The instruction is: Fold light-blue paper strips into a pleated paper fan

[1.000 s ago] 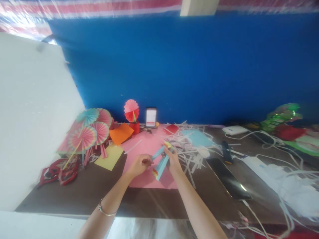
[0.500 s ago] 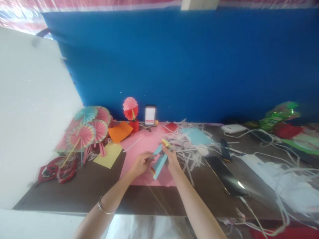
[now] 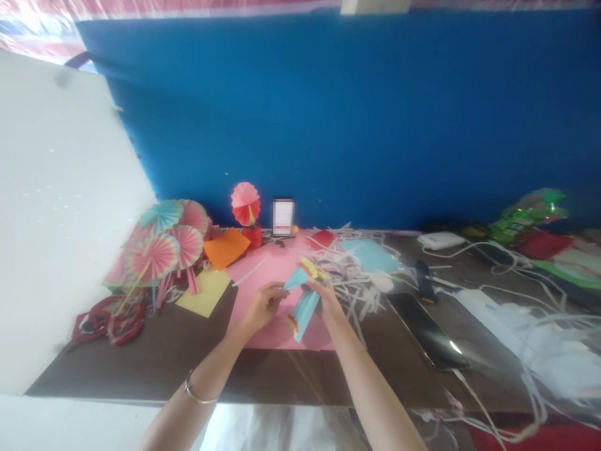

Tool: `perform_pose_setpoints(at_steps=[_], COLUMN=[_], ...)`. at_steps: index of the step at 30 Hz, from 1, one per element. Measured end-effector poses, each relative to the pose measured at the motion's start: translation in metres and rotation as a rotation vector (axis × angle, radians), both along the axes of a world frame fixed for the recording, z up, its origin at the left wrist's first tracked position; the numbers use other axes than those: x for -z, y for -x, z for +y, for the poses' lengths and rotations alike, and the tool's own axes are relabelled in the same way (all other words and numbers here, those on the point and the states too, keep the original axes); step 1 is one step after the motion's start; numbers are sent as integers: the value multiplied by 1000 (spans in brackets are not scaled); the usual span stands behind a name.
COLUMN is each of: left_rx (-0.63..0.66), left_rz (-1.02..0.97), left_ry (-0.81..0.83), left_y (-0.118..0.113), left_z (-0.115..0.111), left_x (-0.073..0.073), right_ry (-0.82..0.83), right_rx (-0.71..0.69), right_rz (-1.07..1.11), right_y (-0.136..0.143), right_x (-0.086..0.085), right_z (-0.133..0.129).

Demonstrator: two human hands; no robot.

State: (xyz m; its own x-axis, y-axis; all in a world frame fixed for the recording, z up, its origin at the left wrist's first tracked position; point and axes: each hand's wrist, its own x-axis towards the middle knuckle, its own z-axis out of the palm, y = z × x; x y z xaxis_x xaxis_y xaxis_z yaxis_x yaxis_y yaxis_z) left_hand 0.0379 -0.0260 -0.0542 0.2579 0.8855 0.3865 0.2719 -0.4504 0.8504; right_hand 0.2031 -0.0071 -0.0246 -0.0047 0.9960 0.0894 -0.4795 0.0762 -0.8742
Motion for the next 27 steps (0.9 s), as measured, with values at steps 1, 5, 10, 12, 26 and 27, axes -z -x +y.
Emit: perform_pose_setpoints(at_steps=[1,5,10,12,26,27], left_rx=[5,16,58,82,105,112], left_rz=[2,38,74,77,-96,-100], left_ry=[1,-25,-30,-12,294,287], left_y=[0,0,-1,-2,2,2], left_z=[0,0,-1,-2,-4,-3], left_x=[0,0,-4,-8,-10,-10], right_ry=[11,55,81,87,65,59], right_rx=[11,61,110,138,270,266], right_rz=[1,33,12,1,33,33], right_y=[-1,-4,-7,-7,-11,-12], right_x=[0,4,6,6,11,11], right_z=[0,2,6,7,14,14])
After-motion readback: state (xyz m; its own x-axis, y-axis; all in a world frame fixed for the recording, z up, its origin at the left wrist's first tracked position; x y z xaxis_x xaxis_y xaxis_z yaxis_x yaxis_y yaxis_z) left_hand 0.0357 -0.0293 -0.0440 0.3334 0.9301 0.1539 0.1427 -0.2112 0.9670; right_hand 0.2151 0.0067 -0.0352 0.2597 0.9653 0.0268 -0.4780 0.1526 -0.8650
